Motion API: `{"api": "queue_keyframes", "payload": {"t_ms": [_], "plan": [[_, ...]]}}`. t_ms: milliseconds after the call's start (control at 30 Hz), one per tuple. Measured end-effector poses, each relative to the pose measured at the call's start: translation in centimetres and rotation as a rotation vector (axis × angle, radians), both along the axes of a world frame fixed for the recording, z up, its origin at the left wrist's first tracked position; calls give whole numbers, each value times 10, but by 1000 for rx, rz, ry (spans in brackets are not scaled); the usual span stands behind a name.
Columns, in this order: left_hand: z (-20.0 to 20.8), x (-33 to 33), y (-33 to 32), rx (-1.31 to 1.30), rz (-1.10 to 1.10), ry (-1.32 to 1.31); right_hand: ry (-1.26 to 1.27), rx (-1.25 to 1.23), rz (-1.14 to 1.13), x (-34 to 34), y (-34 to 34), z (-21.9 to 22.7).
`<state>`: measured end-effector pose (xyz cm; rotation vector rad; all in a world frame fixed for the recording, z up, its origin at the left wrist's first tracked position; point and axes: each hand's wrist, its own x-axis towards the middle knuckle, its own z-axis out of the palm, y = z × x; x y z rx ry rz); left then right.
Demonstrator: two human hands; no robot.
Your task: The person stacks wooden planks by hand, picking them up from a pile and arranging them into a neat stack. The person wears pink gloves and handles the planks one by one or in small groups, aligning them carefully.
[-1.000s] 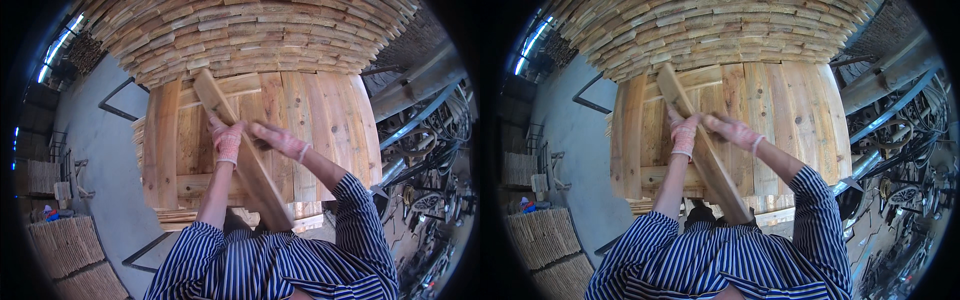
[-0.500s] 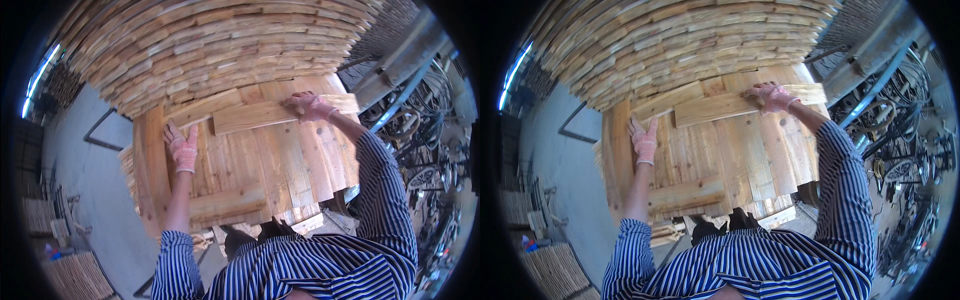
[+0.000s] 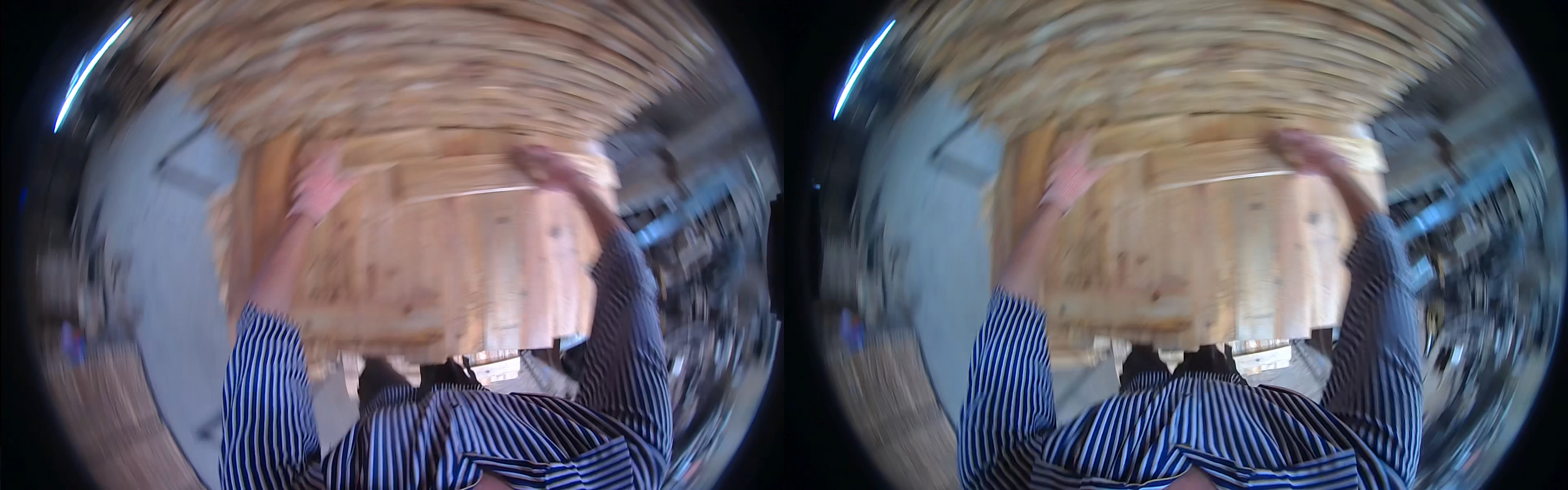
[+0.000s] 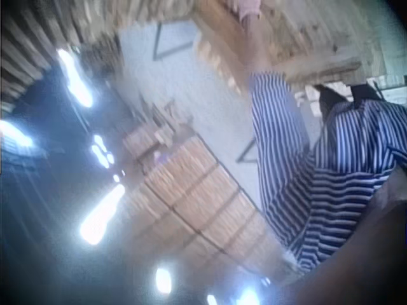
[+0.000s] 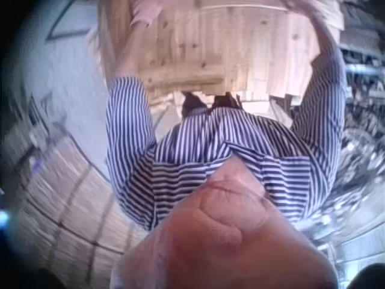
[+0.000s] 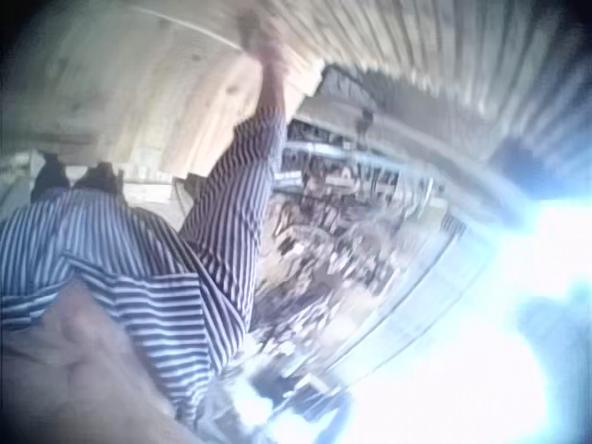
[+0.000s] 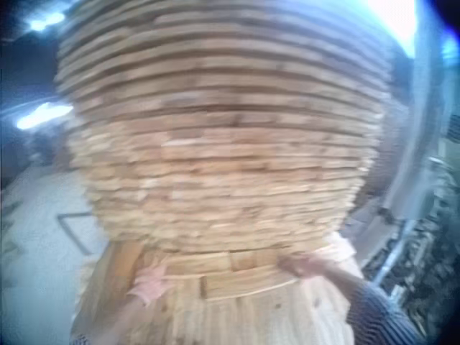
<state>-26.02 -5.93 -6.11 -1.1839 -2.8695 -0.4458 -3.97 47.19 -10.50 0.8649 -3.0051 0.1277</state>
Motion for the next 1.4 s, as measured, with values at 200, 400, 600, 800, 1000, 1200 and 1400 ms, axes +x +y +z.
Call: {"api": "queue_keyframes", "payload": {"t_ms": [200,400,600,800,1000,1200,1400], "plan": [[78,67,-205,72,407,313,-348,-207,-486,10,-66,57],[35,192,-484,-25,1241,39,-314,-30,-732,15,-71,55],[-68,367,-609,30,1430,-325,41,-420,-374,12,-403,130],[-179,455,-608,500,1400,-789,-639,-680,216,64,-733,91],[-286,496,-574,1229,1498,-1215,-1372,-704,-433,78,-892,-168],[-302,488,-528,1534,1777,-1376,-1016,-165,-434,34,-960,-381],[-375,539,-508,1999,1651,-1221,-809,-202,-241,-79,-1027,-559]]}}
